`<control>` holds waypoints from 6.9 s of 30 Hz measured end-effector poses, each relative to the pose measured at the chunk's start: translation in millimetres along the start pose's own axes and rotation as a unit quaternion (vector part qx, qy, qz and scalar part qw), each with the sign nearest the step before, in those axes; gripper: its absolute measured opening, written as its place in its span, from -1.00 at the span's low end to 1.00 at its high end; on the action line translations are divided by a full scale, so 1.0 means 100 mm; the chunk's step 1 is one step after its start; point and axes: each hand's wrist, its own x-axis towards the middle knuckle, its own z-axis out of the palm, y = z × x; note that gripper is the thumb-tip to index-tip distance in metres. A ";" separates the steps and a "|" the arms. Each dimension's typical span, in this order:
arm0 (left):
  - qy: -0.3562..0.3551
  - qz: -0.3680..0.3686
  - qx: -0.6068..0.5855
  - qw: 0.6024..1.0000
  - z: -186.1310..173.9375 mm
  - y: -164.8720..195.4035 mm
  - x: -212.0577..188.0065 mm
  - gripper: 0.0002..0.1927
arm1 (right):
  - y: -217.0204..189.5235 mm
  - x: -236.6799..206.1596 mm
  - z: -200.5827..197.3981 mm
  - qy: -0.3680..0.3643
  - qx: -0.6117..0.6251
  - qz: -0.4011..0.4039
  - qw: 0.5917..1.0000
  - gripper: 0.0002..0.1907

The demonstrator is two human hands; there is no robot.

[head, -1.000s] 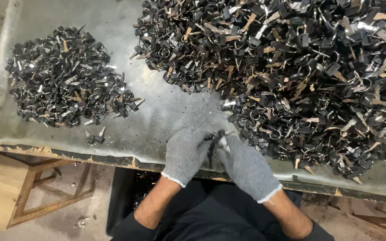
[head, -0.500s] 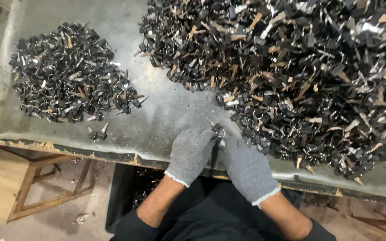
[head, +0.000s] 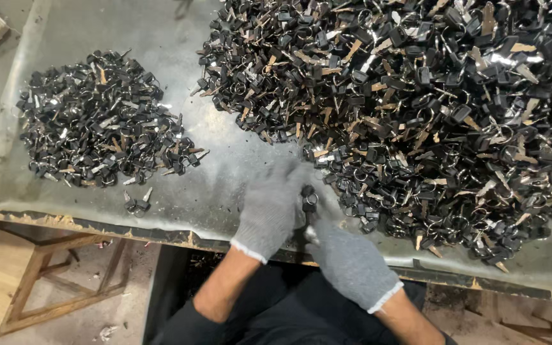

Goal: The person, wearing gray work gloves, picks small black-headed key blanks one at a time from a large pile on a metal table and places them onto a separate growing pile to the left. The person continues this repetitive sorting throughout the episode, occasionally brushing stray items aside by hand.

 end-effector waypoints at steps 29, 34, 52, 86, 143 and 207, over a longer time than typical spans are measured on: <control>-0.019 -0.026 -0.122 0.992 0.33 -0.11 -0.46 -0.57 | 0.00 0.28 -0.08 0.009 -0.134 0.048 0.990 -0.57; -0.043 -0.002 -0.078 0.996 0.30 -0.05 -0.46 -0.73 | -0.04 0.30 -0.02 -0.059 -0.147 0.075 0.985 -0.67; 0.014 0.015 -0.009 1.000 0.42 -0.02 -0.64 -0.89 | 0.04 0.16 0.05 -0.027 -0.113 0.072 0.991 -0.67; -0.071 -0.119 -0.172 0.975 0.13 -0.03 -0.29 -0.81 | 0.18 0.07 -0.02 0.001 0.018 0.120 0.993 -0.60; -0.040 0.015 -0.056 0.997 0.41 -0.15 -0.47 -0.61 | -0.02 0.37 -0.26 -0.077 -0.049 0.114 0.989 -0.56; 0.146 -0.034 -0.053 0.987 0.09 -0.20 -0.03 -0.66 | 0.13 0.17 0.01 0.052 -0.037 0.079 0.995 -0.65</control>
